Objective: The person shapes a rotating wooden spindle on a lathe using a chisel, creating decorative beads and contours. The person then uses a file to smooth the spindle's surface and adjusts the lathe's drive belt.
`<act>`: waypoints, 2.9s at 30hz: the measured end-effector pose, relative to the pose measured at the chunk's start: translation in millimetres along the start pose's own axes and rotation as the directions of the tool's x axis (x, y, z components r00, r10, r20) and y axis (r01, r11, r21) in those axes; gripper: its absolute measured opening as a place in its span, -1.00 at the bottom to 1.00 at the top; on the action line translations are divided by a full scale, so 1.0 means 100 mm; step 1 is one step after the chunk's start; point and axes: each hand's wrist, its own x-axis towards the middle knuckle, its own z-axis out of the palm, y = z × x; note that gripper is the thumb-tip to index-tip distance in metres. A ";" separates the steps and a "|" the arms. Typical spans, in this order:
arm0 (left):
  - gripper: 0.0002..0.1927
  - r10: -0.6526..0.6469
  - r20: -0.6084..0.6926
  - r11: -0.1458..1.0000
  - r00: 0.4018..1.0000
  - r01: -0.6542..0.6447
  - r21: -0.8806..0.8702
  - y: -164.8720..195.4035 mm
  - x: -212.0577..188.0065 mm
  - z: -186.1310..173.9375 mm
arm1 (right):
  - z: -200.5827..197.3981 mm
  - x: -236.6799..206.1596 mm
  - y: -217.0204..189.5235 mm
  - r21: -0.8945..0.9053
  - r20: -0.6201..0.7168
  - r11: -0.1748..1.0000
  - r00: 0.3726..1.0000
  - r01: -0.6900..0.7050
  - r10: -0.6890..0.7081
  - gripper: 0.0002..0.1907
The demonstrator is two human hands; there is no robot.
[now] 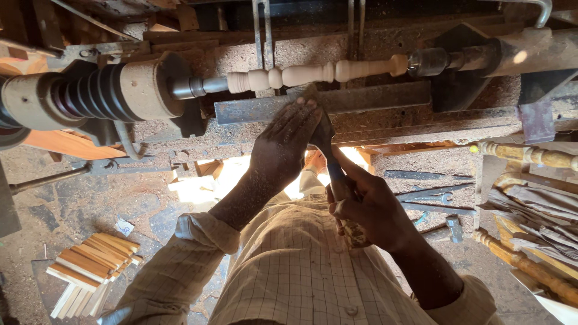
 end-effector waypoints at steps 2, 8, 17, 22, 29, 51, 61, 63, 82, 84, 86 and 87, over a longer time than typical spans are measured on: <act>-0.50 0.001 0.001 1.000 1.000 -0.001 -0.016 0.01 0.03 0.01 | -0.03 0.00 0.00 0.037 -0.008 0.999 1.000 -0.006 0.006 0.02; -0.47 0.001 0.006 0.999 1.000 -0.001 -0.044 0.05 0.09 -0.01 | -0.07 -0.02 -0.05 0.063 -0.031 0.997 0.998 -0.049 0.051 0.02; -0.41 0.059 0.001 0.995 0.998 -0.058 -0.085 -0.04 0.10 0.02 | 0.10 -0.01 -0.01 -0.113 -0.110 0.993 0.994 -0.024 0.012 0.03; -0.40 0.100 -0.006 0.995 0.995 -0.100 -0.029 -0.04 0.07 0.11 | 0.03 -0.06 0.04 -0.057 -0.072 0.998 0.997 0.030 -0.034 0.00; -0.53 0.079 -0.032 0.996 0.996 -0.080 -0.049 0.18 0.07 0.20 | -0.22 -0.30 0.10 -0.090 -0.132 0.960 0.959 -0.264 0.251 0.03; -0.54 -0.074 -0.026 0.996 0.997 0.073 -0.043 0.62 0.40 0.31 | -1.54 -0.22 0.06 -0.094 0.062 0.991 0.992 -0.100 0.106 -0.12; -0.57 -0.080 -0.054 0.997 0.995 0.080 -0.009 0.74 0.42 0.43 | -2.00 0.01 -0.03 -0.196 0.182 0.979 0.979 -0.059 0.096 -0.17; -0.57 -0.077 -0.029 0.997 0.997 0.077 0.013 0.70 0.41 0.45 | -1.87 -0.04 0.00 -0.233 0.144 0.969 0.983 -0.082 0.118 -0.17; -0.54 -0.041 -0.046 0.999 0.998 0.041 0.000 0.68 0.42 0.39 | -1.99 -0.04 0.11 -0.184 0.188 0.983 0.981 -0.013 0.049 -0.23; -0.55 -0.032 -0.019 0.999 0.999 0.032 0.000 0.66 0.37 0.39 | -1.79 -0.16 0.18 -0.221 0.107 0.972 0.989 -0.081 0.106 -0.24; -0.54 0.015 0.026 1.000 1.000 -0.015 -0.027 0.63 0.37 0.42 | -1.52 -0.34 0.23 -0.223 -0.055 0.958 0.983 -0.182 0.174 -0.26; -0.52 0.050 0.055 0.997 0.997 -0.047 -0.055 0.62 0.38 0.44 | -1.33 -0.44 0.27 -0.204 -0.168 0.947 0.962 -0.248 0.216 -0.28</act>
